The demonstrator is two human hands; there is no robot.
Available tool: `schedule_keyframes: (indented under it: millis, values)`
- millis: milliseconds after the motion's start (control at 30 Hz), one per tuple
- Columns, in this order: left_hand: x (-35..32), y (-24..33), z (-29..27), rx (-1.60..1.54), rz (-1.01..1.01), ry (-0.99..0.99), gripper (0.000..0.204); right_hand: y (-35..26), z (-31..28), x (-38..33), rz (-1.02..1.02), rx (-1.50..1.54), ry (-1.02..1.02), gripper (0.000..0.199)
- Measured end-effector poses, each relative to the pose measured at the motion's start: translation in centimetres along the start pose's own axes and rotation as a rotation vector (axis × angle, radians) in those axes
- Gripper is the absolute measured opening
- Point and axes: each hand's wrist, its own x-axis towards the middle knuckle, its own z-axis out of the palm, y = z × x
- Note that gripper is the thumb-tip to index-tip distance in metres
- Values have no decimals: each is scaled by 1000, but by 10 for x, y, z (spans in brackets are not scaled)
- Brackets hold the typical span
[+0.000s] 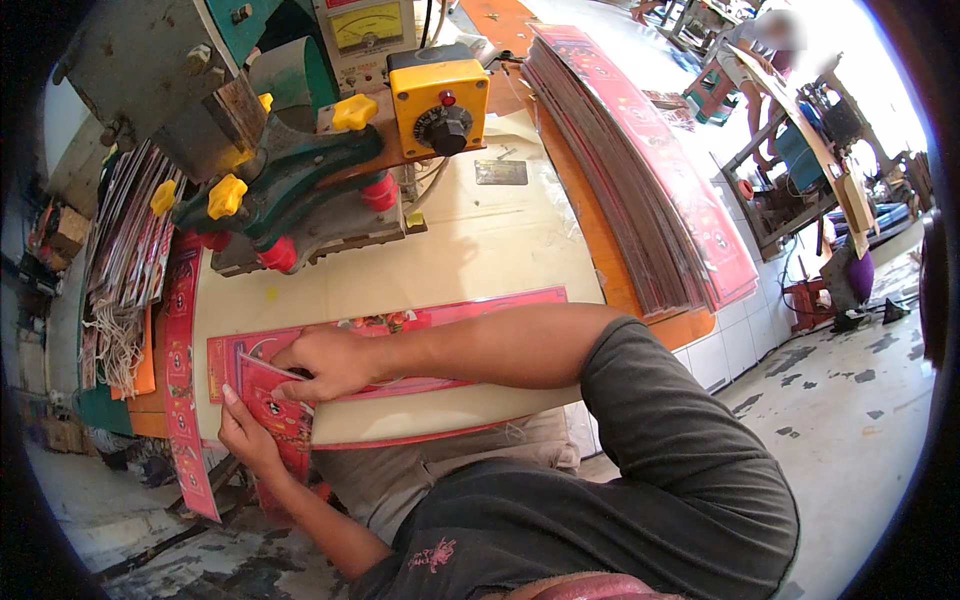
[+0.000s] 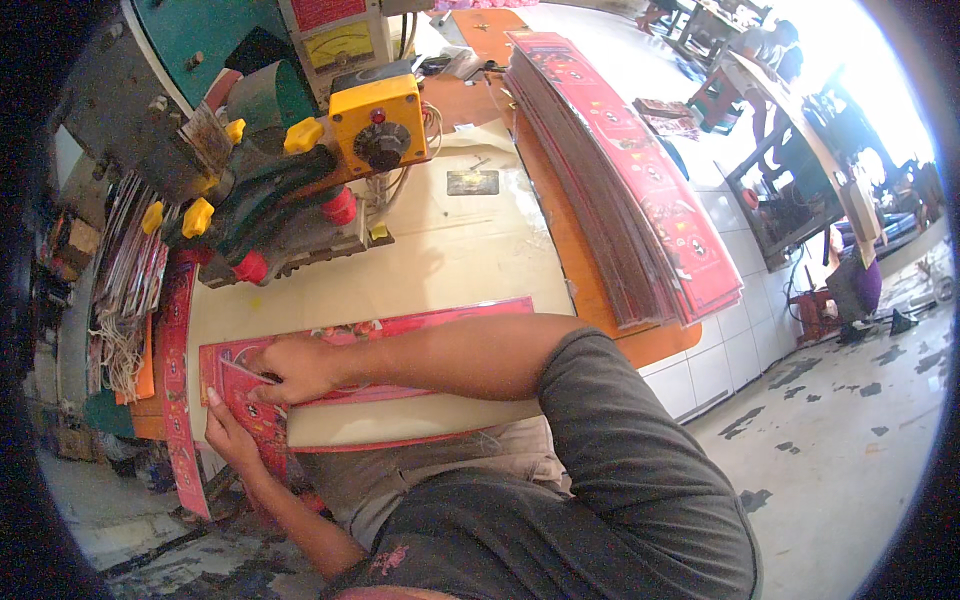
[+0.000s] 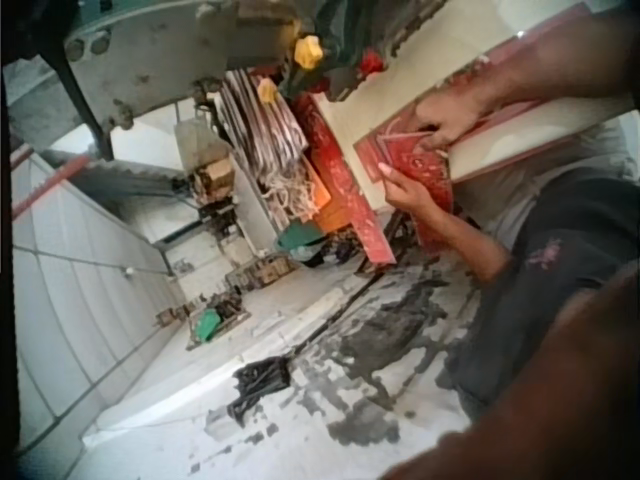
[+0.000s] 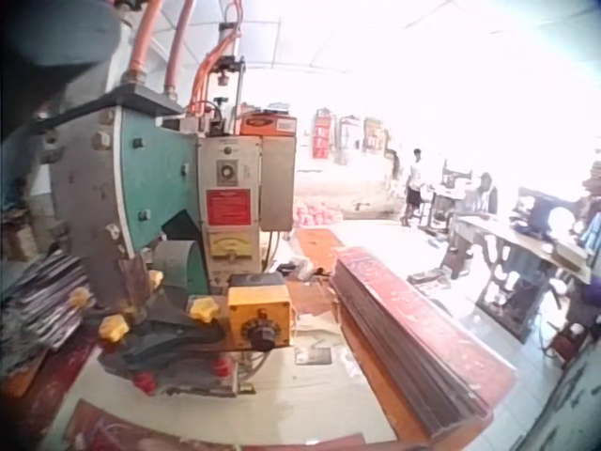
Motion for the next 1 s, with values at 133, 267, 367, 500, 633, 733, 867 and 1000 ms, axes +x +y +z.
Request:
schedule_keyframes:
  millis: [133,267,367,500,633,733,867,1000]
  values:
    - [-1,-10,-1,-29,26,12,48,1,2,-1,-8,-1,-36,36]
    - [0,-9,-2,-61,-1,-22,48,-2,-1,-1,21,-6,-74,36]
    - [0,-12,-1,-66,11,-14,49,-3,-1,-2,32,9,-88,37]
    - [-1,-4,0,-53,27,-17,51,-1,-1,-2,30,-10,-84,39]
    - [0,-5,0,-75,33,-3,51,-4,-2,-2,23,4,-94,40]
    - [0,-4,0,-71,32,-6,51,-3,-2,-1,23,-3,-96,40]
    - [0,-1,0,-70,40,-4,51,-4,-2,-1,15,-5,-95,41]
    - [0,-4,-4,-75,0,-47,49,-8,-5,-2,43,-16,-127,43]
